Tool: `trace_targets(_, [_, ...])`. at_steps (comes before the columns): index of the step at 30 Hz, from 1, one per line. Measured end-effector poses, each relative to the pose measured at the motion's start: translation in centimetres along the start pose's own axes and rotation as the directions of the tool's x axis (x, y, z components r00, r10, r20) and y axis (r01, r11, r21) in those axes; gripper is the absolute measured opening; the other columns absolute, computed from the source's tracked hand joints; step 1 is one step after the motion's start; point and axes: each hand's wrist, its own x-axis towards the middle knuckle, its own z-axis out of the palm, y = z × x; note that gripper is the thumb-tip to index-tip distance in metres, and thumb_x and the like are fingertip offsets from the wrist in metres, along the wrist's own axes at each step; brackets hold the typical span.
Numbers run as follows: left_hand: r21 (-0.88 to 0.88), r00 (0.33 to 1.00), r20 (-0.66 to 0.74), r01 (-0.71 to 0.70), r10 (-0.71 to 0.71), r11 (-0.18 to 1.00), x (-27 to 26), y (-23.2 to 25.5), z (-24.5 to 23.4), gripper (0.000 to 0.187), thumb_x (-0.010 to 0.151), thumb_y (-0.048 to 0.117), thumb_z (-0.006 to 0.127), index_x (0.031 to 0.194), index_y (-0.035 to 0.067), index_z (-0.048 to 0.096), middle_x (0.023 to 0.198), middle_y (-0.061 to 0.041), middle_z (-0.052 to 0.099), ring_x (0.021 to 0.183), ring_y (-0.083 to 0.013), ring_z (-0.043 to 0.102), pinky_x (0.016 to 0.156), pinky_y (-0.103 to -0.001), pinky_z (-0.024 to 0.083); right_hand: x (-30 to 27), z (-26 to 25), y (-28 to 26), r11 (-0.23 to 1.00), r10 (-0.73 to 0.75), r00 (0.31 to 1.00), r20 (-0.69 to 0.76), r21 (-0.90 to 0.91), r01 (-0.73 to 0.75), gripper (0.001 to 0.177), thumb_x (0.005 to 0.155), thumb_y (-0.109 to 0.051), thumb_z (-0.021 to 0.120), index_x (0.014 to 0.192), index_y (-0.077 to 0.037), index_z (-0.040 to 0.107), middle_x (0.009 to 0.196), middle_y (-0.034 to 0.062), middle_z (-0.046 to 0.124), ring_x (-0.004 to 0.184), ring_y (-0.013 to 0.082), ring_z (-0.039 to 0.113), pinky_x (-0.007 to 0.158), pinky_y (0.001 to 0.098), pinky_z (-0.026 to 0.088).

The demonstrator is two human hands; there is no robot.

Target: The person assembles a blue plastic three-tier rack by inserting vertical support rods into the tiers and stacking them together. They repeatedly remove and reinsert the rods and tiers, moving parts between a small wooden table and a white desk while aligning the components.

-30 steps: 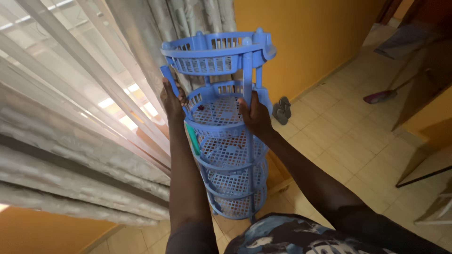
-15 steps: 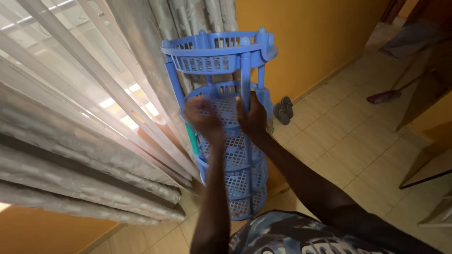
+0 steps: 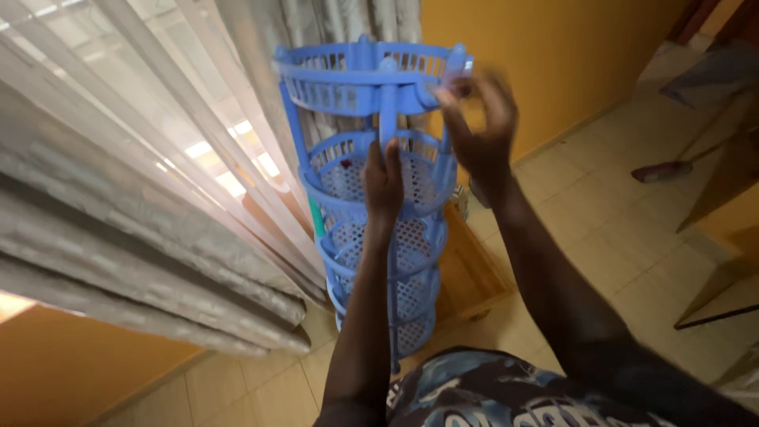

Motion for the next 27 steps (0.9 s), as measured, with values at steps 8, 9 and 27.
trace_targets(8, [0.059,0.985,-0.021,-0.172,0.173,0.983,-1.2,0.7,0.1,0.035,0.112,0.035,0.047,0.109,0.001,0.057,0.084,-0.028,0.063,0.077,-0.0500,0.060,0.059,-0.052,0.043,2.7,5.3,-0.3,0.969,-0.138,0.981,0.139,0.224,0.105,0.027,0.108,-0.017,0.069,0.134,-0.008,0.068,0.124,0.0135,0.071,0.104,0.0266,0.075,0.084,0.0348,0.061])
trace_targets(9, [0.075,0.992,-0.004,-0.124,0.125,0.989,-1.3,0.8,-0.1,0.036,0.112,0.035,0.047,0.108,0.001,0.057,0.081,-0.028,0.063,0.075,-0.0497,0.061,0.059,-0.053,0.043,2.6,5.5,0.0,0.970,-0.140,0.980,0.144,0.219,0.107,0.028,0.108,-0.017,0.069,0.134,-0.008,0.068,0.124,0.0136,0.072,0.102,0.0258,0.075,0.083,0.0346,0.061])
trace_targets(27, [0.200,0.998,-0.042,-0.034,0.043,0.979,-1.4,-2.1,0.2,0.039,0.108,0.037,0.050,0.110,-0.001,0.056,0.075,-0.031,0.062,0.071,-0.0509,0.064,0.054,-0.056,0.042,3.2,7.0,2.8,0.956,0.045,0.997,0.065,0.285,-0.062,0.028,0.106,-0.014,0.070,0.132,-0.005,0.070,0.115,0.0135,0.077,0.097,0.0224,0.076,0.083,0.0315,0.061])
